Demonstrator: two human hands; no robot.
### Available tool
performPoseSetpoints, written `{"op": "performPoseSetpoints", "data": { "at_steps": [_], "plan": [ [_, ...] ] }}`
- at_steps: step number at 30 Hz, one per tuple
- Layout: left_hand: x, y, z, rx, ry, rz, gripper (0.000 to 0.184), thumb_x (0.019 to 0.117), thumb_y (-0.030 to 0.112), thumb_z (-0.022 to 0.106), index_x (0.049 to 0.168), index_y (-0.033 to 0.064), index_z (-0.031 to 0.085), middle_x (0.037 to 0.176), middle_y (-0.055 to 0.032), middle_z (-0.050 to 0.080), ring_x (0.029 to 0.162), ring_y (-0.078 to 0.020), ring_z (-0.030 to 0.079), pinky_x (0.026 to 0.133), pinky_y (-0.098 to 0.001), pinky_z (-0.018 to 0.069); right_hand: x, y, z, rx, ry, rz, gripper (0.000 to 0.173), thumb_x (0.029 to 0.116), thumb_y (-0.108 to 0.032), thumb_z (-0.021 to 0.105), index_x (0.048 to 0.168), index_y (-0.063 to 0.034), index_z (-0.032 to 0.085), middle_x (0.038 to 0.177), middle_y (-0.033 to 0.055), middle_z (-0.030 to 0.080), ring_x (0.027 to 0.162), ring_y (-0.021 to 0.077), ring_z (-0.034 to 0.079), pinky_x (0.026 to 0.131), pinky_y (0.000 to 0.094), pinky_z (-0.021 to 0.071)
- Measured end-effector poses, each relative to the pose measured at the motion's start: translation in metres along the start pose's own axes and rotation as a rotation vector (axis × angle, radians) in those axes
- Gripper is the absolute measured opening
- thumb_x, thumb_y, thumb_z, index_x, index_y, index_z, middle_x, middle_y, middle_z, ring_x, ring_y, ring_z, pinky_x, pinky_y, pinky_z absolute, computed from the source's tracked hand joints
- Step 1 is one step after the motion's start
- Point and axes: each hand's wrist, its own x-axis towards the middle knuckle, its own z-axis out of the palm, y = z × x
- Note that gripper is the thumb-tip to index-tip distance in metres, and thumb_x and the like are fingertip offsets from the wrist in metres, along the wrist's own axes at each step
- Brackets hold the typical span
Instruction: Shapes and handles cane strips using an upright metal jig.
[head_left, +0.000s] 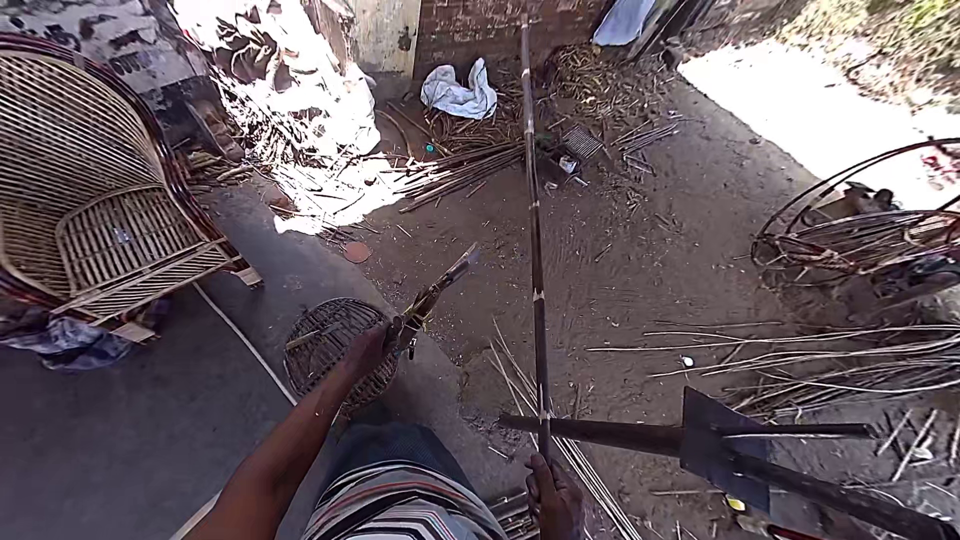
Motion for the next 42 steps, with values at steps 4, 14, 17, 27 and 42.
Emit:
{"op": "performPoseSetpoints", "data": {
  "at_steps": [4,14,17,27,42],
  "plan": [
    [-0.005,0.002,0.026,0.011,0.017,0.026,0.040,0.0993,0.037,0.066,0.129,0.0100,0.062,0.093,-0.0115,0.071,0.085,-0.0292,0.072,0.078,-0.0544,0.0590,0.005,0.000,0.008,0.021,-0.023,0.037,0.043,0.1018,-0.050,0.055,0.101,-0.0097,0.069,0.055,0.0011,0.041,0.039,0.0133,0.033,0.036,0.0312,0.0314],
    [-0.042,0.074,-0.039,0.076,0.042,-0.169,0.029,0.1020,0.021,0.059,0.129,0.0100,0.058,0.089,-0.0190,0.070,0.080,-0.0398,0.071,0.066,-0.0596,0.0570,0.032,-0.023,0.001,-0.010,-0.092,-0.008,0.040,0.0992,-0.050,0.059,0.098,-0.0109,0.069,0.054,-0.0007,0.041,0.039,0.0117,0.033,0.036,0.0299,0.0322],
    [-0.036,0.044,-0.049,0.092,-0.022,-0.114,0.032,0.1020,0.022,0.060,0.132,0.0113,0.057,0.092,-0.0179,0.071,0.083,-0.0381,0.071,0.070,-0.0593,0.0575,0.042,-0.029,0.002,-0.019,-0.150,-0.001,0.041,0.1001,-0.051,0.058,0.095,-0.0115,0.066,0.055,0.0004,0.040,0.039,0.0123,0.033,0.036,0.0301,0.0325],
    [-0.027,0.004,0.008,0.217,0.107,-0.030,0.058,0.0926,0.051,0.071,0.139,0.0195,0.056,0.118,-0.0061,0.069,0.096,-0.0253,0.071,0.080,-0.0509,0.0603,0.076,-0.043,0.023,0.064,-0.305,0.085,0.053,0.1094,-0.047,0.035,0.115,-0.0062,0.068,0.059,-0.0003,0.043,0.041,0.0105,0.035,0.038,0.0272,0.0331],
    [-0.032,0.049,0.056,0.154,0.447,-0.192,0.074,0.0921,0.074,0.052,0.135,0.0145,0.062,0.123,-0.0063,0.066,0.113,-0.0240,0.064,0.099,-0.0465,0.0533,0.106,-0.031,0.009,0.142,-0.377,0.074,0.053,0.1090,-0.045,0.032,0.121,-0.0067,0.066,0.061,0.0019,0.048,0.042,0.0110,0.038,0.038,0.0276,0.0353]
  ]
}}
